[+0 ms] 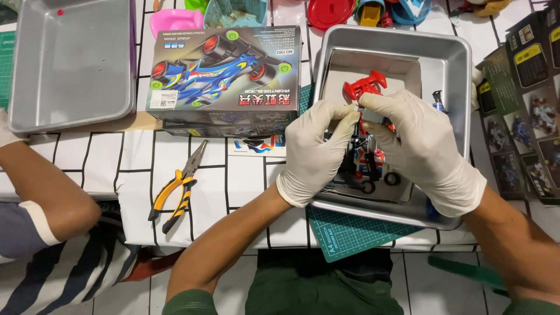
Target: Assembling a mini 4WD toy car by installing gears, motor, and chassis components using a screwdriver.
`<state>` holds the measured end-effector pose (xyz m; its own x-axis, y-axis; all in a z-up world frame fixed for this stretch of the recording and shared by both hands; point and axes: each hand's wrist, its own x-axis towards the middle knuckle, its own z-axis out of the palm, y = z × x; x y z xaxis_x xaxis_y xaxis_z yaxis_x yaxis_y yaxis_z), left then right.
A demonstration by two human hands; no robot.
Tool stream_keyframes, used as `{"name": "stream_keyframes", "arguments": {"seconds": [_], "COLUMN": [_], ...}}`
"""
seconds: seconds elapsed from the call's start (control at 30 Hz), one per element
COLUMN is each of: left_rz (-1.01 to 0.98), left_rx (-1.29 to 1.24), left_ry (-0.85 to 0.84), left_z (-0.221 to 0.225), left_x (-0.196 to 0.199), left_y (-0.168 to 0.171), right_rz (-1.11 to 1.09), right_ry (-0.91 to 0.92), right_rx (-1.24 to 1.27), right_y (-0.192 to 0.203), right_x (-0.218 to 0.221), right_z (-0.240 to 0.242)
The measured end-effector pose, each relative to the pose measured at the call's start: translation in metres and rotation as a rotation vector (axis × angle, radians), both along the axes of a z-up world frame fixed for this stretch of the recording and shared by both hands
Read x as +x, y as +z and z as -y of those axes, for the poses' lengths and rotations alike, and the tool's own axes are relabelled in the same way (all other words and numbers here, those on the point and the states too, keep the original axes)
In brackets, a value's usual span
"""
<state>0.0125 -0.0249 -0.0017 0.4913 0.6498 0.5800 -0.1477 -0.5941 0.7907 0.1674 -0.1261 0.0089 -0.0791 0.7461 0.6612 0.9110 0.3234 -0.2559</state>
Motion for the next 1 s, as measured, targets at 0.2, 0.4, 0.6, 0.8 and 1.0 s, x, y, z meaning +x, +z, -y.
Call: {"name": "stream_keyframes", "arguments": {"seconds": [0.2, 0.4, 0.6, 0.8, 1.0], "left_rz": [0.037, -0.031, -0.030, -0.019, -0.047], "left_rx": [-0.014, 0.083, 0.121, 0.140, 0.136], "left_ry": [0.001, -0.044, 0.037, 0.036, -0.010], "left_z": [0.009, -0.005, -0.020, -0.021, -0.022], "left_x": [-0.001, -0.003, -0.002, -0.004, -0.001], "left_y": [0.011, 0.009, 0.003, 0.007, 0.003], "right_rz": [-0.008, -0.044, -0.027, 0.004, 0.072], "right_ry": [0.007, 0.049, -0.099, 0.130, 0.070], "right_rx": [0.072, -0.010, -0.204, -0.469, -0.479], "right_y": [0.005, 0.004, -0.008, -0.018, -0.013], "right_x": [-0.006, 0.016, 0.041, 0.038, 0.034], "right_z": [0.000, -0.001, -0.013, -0.028, -0.025]}}
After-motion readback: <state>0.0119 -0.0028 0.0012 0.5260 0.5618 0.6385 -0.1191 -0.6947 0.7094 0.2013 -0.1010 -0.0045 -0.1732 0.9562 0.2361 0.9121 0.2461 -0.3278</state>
